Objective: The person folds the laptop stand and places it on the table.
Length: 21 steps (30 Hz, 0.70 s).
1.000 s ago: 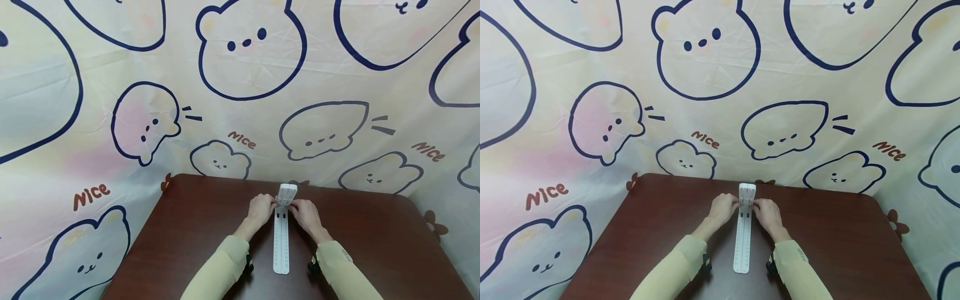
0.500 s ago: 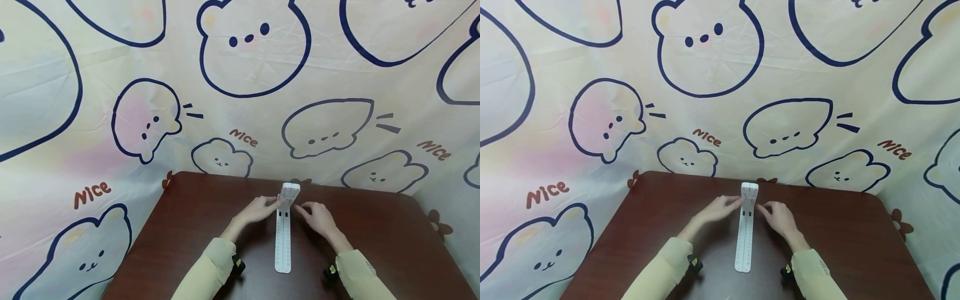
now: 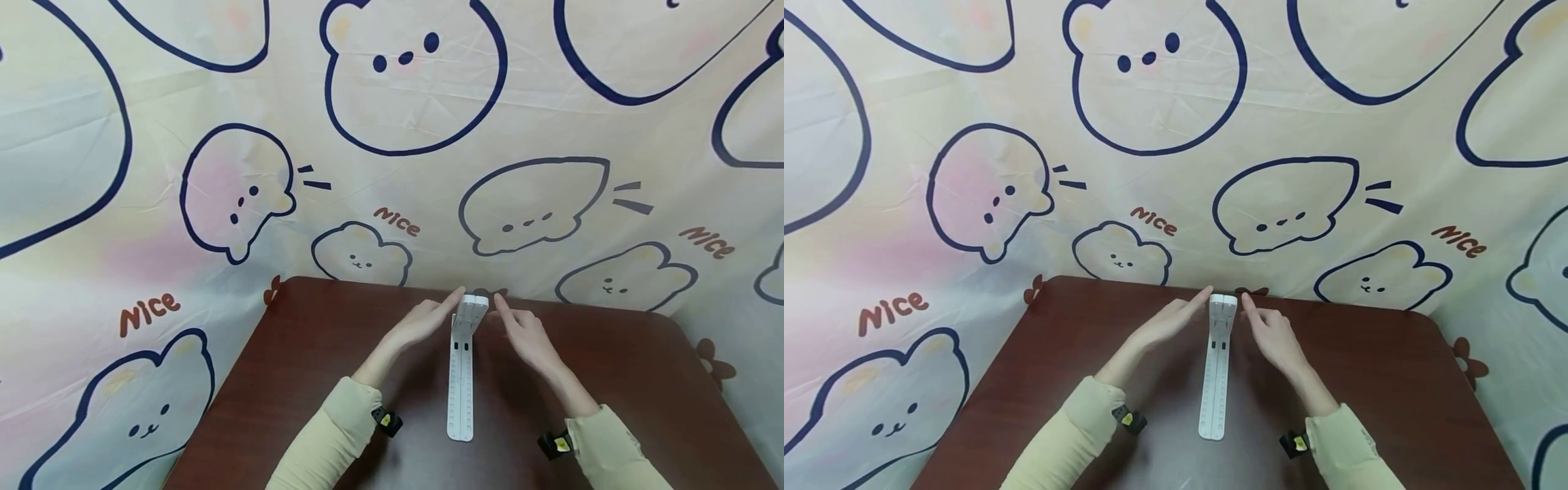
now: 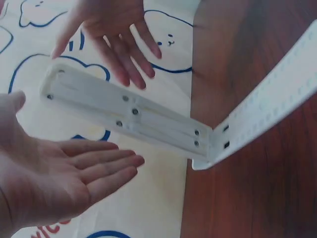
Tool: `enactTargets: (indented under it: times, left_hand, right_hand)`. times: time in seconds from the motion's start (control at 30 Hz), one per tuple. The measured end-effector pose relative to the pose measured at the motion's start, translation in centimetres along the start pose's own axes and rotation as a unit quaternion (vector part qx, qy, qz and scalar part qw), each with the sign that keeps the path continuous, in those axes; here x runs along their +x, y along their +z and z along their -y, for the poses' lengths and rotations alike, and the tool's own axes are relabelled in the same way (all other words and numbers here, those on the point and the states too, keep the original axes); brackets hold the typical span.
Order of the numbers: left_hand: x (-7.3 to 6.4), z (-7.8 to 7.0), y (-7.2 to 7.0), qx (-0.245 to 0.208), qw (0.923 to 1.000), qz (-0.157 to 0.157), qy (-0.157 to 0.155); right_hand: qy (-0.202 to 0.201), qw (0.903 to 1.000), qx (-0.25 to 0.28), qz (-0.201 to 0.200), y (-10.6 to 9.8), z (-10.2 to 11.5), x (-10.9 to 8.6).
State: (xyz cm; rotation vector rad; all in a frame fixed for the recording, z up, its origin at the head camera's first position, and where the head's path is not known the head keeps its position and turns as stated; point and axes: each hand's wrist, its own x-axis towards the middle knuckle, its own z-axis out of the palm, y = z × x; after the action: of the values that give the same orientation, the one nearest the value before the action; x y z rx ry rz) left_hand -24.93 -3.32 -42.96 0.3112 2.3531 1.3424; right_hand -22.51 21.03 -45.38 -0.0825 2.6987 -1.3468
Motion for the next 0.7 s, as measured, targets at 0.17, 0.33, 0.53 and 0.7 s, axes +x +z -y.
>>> enactTargets:
  times: [0.17,0.33,0.53,0.7]
  left_hand:
    - [-0.1,-0.6,0.4,-0.002,0.9999,-0.008,-0.01]
    - [0.2,-0.5,0.7,-0.013,0.9999,0.006,0.004]
    - [0.1,-0.2,1.0,-0.02,0.9995,0.015,0.021]
    - [-0.3,0.2,1.2,-0.011,0.9994,0.018,0.028]
  right_hand:
    - [0.014,0.9998,-0.003,0.012,0.1,1.2,0.0]
    - [0.028,0.9993,-0.004,0.023,0.5,1.8,-0.2]
    - [0.031,0.9993,-0.004,0.02,0.7,2.3,-0.3]
    - [0.023,0.9992,0.009,0.032,0.9,2.4,-0.7]
